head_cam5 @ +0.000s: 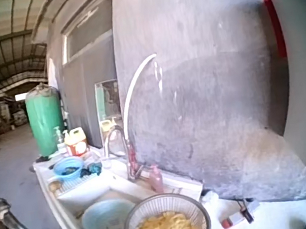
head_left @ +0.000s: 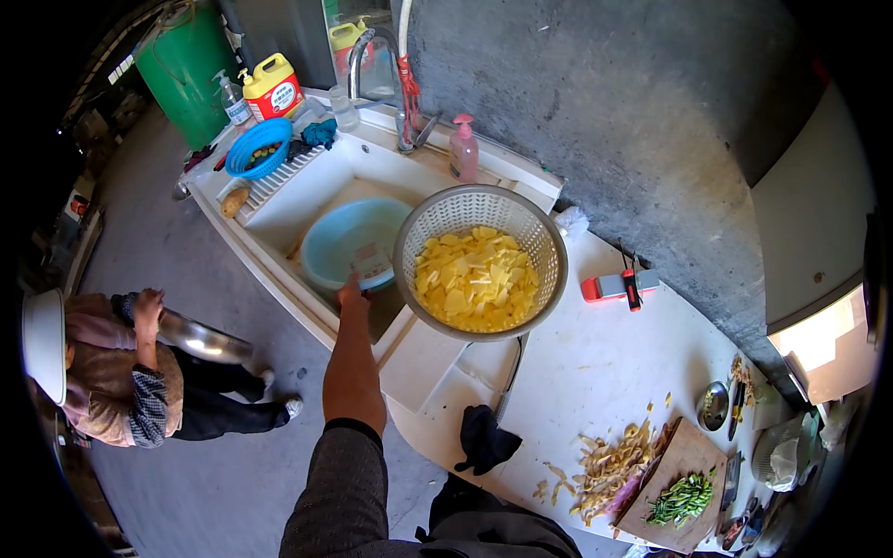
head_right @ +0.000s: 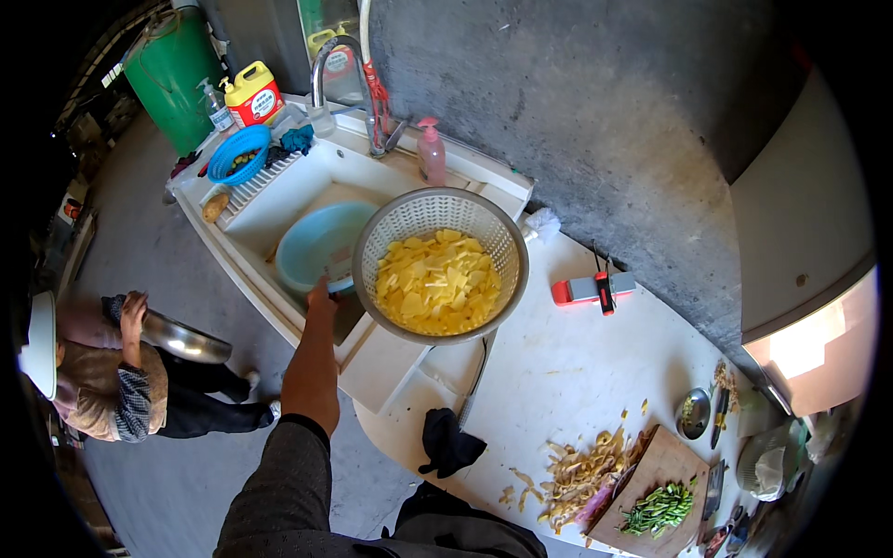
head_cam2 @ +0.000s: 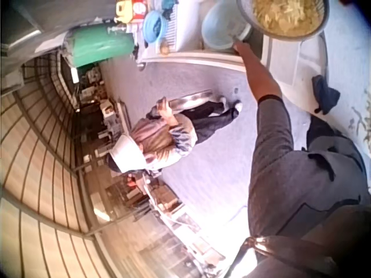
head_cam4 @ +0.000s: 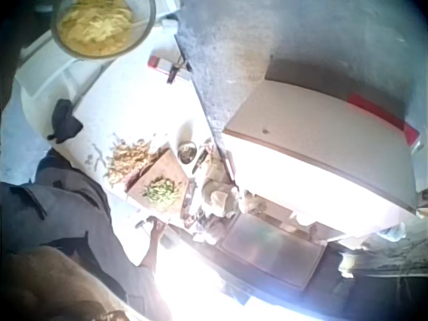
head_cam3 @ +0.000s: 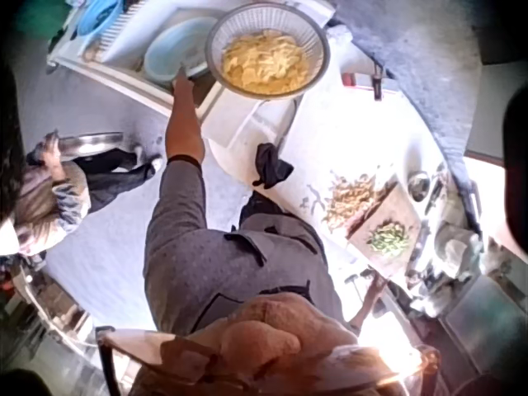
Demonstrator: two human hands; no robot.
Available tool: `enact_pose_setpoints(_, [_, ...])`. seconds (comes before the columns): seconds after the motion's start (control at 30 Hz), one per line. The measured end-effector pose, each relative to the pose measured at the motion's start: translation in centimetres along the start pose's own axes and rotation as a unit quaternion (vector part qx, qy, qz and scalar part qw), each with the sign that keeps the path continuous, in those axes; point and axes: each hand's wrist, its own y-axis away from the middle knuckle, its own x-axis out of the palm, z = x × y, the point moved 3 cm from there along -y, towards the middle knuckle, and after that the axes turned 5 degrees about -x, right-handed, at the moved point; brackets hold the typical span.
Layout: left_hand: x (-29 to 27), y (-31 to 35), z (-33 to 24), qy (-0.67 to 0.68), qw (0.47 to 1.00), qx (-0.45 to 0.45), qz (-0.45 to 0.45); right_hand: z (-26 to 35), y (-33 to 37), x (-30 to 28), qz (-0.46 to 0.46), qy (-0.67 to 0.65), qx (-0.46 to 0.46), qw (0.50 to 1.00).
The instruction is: The person washes sliced yellow vegetables in a sink using a colander and a blue basin, then transfers them to a countertop. They subsequently gather chopped green vegetables from a cutting board into the basin and rinse them under running water. Finally, the person walks to a table and picks up a smartphone.
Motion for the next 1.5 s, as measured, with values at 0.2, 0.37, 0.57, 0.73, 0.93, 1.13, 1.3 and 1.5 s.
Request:
enact_pose_setpoints(0.2, [0.8,1.2,0.7,0.028,0.993,-0.004,0.112,-1.6,1.6,-0.3,0.007,-0.035,-0.106,0.994])
enact_pose_setpoints(0.37, [1.9,4.4,-4.8,0.059,0.996,0.068,0.002,1.0,3.9,4.0,-0.091,0.275,-0.343,0.893])
enact_pose_setpoints(0.57, [0.7,8.2,-8.7,0.137,0.974,0.172,0.057,0.6,1.1,3.4,-0.03,-0.031,-0.108,0.993])
enact_pose_setpoints(0.73, [1.4,14.0,-15.3,0.074,0.967,0.233,0.073,3.7,0.8,5.6,0.068,-0.247,0.155,0.954])
enact_pose_setpoints(0.93, [-7.2,16.0,-21.3,0.04,0.949,0.304,0.066,-0.3,-10.2,4.6,0.026,0.108,-0.277,0.954])
enact_pose_setpoints(1.13, [-7.9,24.6,-23.3,0.075,0.944,0.315,0.068,-0.9,-10.6,9.6,0.03,0.104,-0.255,0.961])
enact_pose_setpoints(1.3, [-15.8,24.3,-17.4,0.067,0.954,0.278,0.088,-0.1,-13.2,3.7,0.039,0.071,-0.309,0.948])
enact_pose_setpoints(1.5, [-29.7,31.4,-10.2,0.042,0.957,0.263,0.117,9.8,-8.5,3.6,0.007,0.059,-0.128,0.99])
